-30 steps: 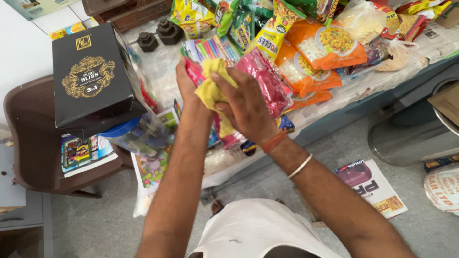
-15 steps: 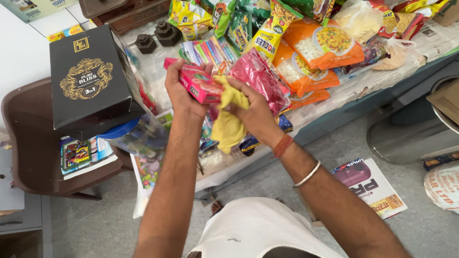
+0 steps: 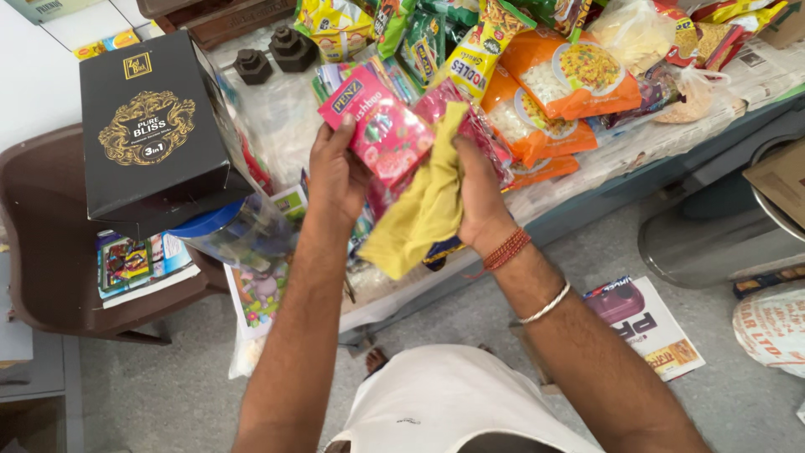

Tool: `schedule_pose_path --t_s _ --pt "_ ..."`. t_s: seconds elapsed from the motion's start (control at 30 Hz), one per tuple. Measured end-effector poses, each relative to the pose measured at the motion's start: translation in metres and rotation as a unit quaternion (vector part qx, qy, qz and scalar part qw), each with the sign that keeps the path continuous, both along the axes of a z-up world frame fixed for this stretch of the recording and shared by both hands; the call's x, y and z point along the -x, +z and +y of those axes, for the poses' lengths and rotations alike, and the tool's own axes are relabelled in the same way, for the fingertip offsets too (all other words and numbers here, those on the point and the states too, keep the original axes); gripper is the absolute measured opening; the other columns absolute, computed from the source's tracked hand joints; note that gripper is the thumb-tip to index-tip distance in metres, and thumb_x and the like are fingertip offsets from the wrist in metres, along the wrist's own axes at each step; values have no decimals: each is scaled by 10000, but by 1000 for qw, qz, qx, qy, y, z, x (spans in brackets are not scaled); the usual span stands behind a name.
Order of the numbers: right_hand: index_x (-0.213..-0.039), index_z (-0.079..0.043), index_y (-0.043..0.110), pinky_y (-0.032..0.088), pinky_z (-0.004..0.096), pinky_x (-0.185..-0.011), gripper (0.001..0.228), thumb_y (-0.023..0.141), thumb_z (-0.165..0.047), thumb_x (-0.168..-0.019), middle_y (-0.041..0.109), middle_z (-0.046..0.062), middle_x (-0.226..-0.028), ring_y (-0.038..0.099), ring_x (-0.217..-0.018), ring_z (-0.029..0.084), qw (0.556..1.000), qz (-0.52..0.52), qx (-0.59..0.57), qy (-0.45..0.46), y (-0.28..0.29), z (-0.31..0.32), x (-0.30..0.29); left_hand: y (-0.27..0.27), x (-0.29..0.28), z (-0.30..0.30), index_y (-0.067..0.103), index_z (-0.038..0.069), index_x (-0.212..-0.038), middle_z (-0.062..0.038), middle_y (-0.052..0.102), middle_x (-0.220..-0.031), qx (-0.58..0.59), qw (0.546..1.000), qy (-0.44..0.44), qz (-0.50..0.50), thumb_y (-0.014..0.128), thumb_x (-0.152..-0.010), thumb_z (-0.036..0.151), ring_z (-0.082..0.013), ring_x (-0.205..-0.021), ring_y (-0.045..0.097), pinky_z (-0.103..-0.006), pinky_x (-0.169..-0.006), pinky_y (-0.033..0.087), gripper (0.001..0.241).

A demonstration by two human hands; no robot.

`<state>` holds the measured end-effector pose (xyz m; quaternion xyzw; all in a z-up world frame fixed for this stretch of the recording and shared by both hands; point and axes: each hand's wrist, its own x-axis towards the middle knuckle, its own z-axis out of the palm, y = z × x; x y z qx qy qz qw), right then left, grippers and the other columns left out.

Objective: The person wipes the glass display counter and shelves with a yellow cloth, moving snack boxes and jars aside to clean underneath. They handle various packaged food items and containers, then return them to the display.

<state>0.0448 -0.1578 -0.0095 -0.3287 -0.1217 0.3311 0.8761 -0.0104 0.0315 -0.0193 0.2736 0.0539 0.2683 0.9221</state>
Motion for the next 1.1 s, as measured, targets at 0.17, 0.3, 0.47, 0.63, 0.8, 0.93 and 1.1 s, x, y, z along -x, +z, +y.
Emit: schedule_pose_path --t_s 0.17,0.3,0.47,0.63,0.8,0.93,1.1 --pt "-1259 -8 644 566 319 -776 372 721 -187 -942 716 55 -1028 667 -897 142 957 -192 201 -76 -7 6 14 0 11 9 426 225 -1367 -82 711 -1067 -109 982 50 144 660 -897 64 -164 -844 707 -336 -659 617 549" --pt "-1263 15 631 567 295 -840 397 731 -190 -938 720 56 -1084 671 -973 119 875 -347 321 -104 -20 12 24 -21 14 25 465 168 -1337 -114 666 -932 -180 955 90 218 667 -869 68 -186 -696 642 -334 -490 500 519" --pt "-1256 -9 661 552 386 -904 397 751 -217 -929 744 160 -1144 705 -1074 272 780 -466 396 -131 -44 21 43 -67 9 50 552 40 -1266 -117 673 -1001 -370 875 197 244 723 -907 121 -189 -820 661 -337 -671 572 406" --pt "-1251 -11 646 526 488 -918 410 743 -191 -896 714 234 -1137 672 -1081 416 695 -542 444 -161 -54 30 50 -80 11 62 607 31 -1185 -201 731 -1014 -546 717 155 405 769 -889 508 -297 -901 728 -394 -794 568 584" --pt "-1238 -48 657 524 529 -888 378 732 -215 -907 704 246 -1070 666 -1042 435 656 -545 511 -109 -48 35 53 -62 14 54 609 58 -1234 -249 669 -1164 -606 624 82 487 713 -785 721 -412 -1088 665 -507 -928 519 807" --pt "-1203 -73 663 536 541 -830 324 716 -223 -921 667 258 -1056 661 -979 455 607 -562 557 -69 -48 36 59 -62 13 49 621 81 -1253 -248 628 -1242 -648 549 61 524 670 -773 764 -437 -1209 581 -627 -1034 375 837" --pt "-1142 -81 690 544 540 -823 227 688 -156 -928 686 232 -1036 678 -949 447 587 -605 524 -124 -45 29 56 -83 4 47 651 38 -1166 -259 622 -1221 -714 455 125 517 702 -803 706 -428 -1212 551 -658 -1036 296 763"
